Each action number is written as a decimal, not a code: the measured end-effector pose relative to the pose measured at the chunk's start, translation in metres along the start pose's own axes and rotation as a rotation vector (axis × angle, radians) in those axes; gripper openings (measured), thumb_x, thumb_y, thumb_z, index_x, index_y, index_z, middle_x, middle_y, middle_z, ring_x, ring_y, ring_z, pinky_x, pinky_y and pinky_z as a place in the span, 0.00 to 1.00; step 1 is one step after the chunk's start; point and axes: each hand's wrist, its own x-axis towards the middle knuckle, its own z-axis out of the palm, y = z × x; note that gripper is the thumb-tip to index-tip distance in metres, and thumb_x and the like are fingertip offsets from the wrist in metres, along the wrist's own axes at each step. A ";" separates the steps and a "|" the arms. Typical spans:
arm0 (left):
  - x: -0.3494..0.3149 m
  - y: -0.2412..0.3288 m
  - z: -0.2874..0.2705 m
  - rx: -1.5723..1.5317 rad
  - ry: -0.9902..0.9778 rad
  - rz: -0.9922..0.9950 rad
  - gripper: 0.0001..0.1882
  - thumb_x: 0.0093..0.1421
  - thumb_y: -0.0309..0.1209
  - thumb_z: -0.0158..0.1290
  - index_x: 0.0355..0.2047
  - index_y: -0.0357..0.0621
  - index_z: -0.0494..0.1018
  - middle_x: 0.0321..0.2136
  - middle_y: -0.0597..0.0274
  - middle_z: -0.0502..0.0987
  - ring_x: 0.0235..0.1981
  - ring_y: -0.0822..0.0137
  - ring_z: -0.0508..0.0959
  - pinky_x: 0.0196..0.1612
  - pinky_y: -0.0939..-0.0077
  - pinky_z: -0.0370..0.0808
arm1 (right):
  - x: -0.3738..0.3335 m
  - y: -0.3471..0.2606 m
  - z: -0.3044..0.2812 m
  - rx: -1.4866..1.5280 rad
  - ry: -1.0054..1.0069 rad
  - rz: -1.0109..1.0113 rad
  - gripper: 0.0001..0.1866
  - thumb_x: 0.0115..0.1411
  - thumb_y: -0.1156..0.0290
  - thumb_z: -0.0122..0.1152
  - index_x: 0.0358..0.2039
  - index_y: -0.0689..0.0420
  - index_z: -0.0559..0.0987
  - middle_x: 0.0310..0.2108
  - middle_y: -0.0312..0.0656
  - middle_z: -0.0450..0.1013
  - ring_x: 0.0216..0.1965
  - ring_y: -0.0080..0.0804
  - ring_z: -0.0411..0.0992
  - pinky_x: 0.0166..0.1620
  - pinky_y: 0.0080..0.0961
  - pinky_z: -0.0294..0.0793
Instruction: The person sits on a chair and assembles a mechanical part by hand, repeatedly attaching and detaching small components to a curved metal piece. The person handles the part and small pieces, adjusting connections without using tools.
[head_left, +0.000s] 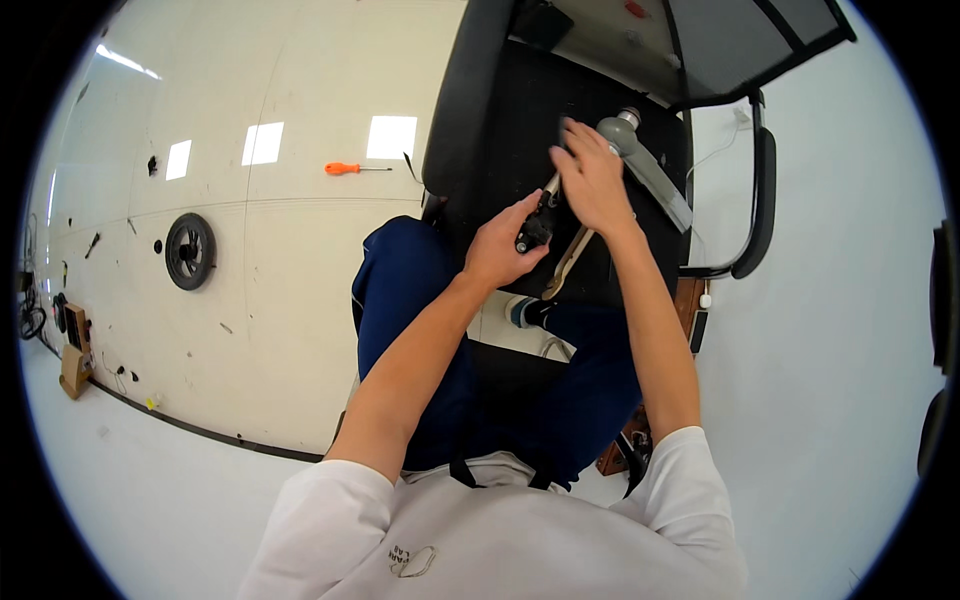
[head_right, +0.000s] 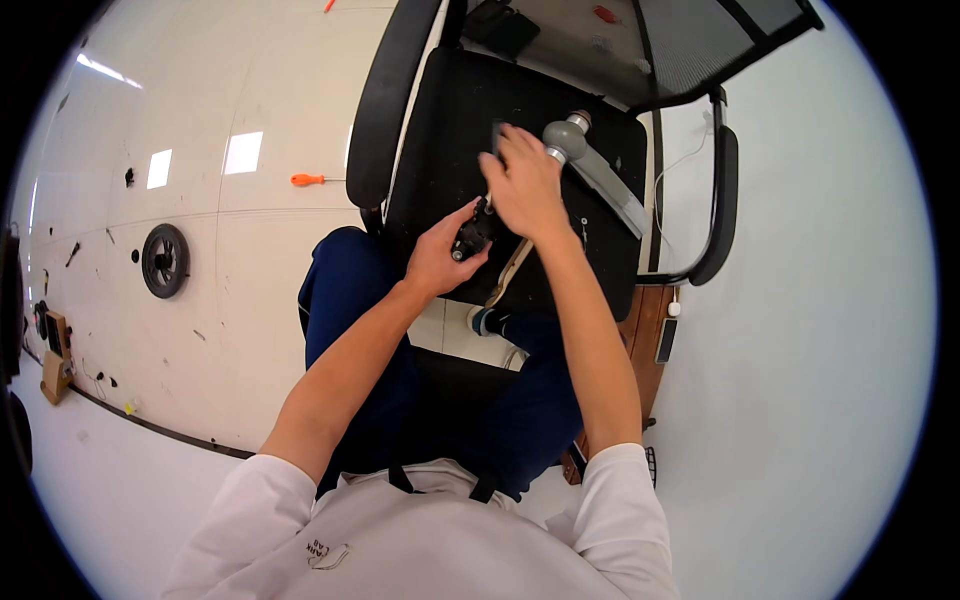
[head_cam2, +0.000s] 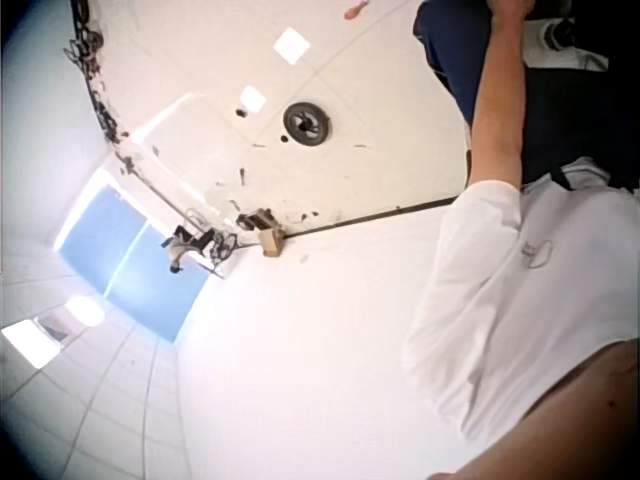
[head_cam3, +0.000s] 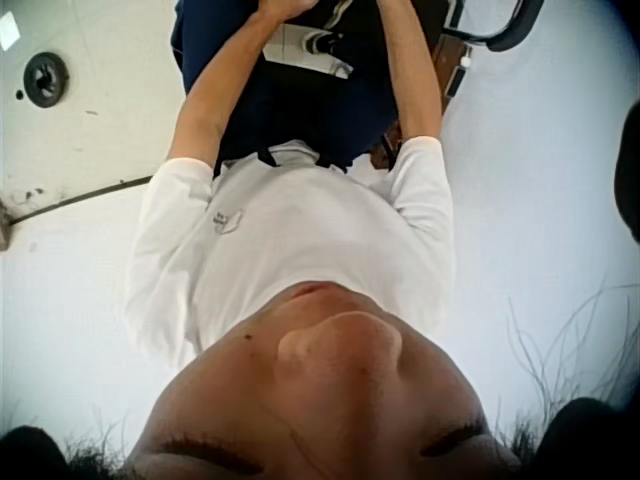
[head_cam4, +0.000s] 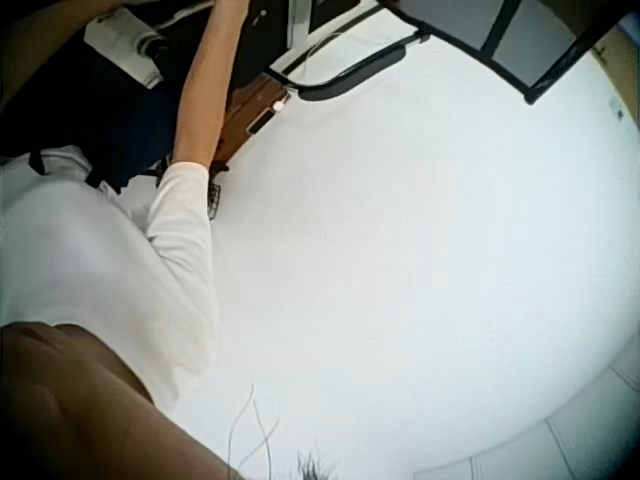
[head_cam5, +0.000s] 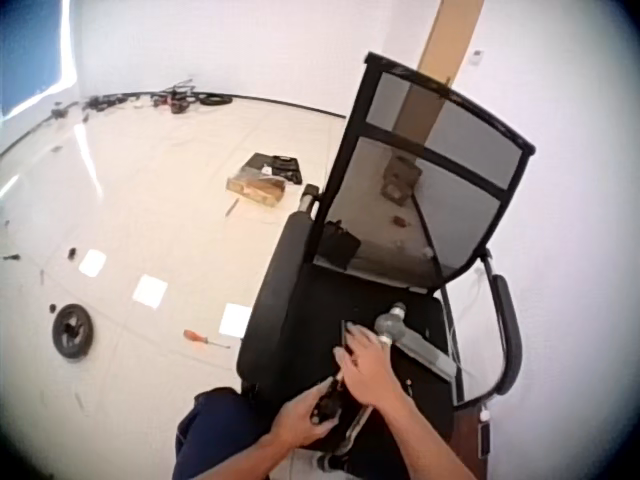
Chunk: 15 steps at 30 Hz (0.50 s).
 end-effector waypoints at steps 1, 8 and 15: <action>0.000 0.000 -0.002 0.023 -0.049 -0.013 0.36 0.54 0.32 0.65 0.64 0.47 0.68 0.47 0.48 0.79 0.48 0.52 0.81 0.52 0.64 0.77 | 0.008 -0.013 0.012 0.062 -0.048 -0.018 0.18 0.63 0.62 0.57 0.43 0.64 0.81 0.55 0.51 0.75 0.62 0.48 0.67 0.60 0.42 0.66; -0.013 -0.033 0.018 0.358 -0.071 0.242 0.30 0.64 0.32 0.53 0.66 0.41 0.63 0.62 0.50 0.69 0.62 0.55 0.70 0.64 0.65 0.67 | -0.063 -0.087 0.021 -0.057 -0.340 -0.379 0.12 0.57 0.64 0.65 0.35 0.60 0.83 0.52 0.47 0.75 0.64 0.41 0.65 0.64 0.50 0.57; -0.002 -0.003 0.002 -0.010 -0.011 -0.031 0.39 0.52 0.33 0.66 0.65 0.49 0.66 0.53 0.49 0.77 0.54 0.50 0.78 0.56 0.64 0.75 | -0.149 -0.029 -0.045 -0.226 -0.169 -0.075 0.16 0.62 0.64 0.60 0.45 0.60 0.83 0.68 0.52 0.61 0.70 0.48 0.56 0.68 0.48 0.50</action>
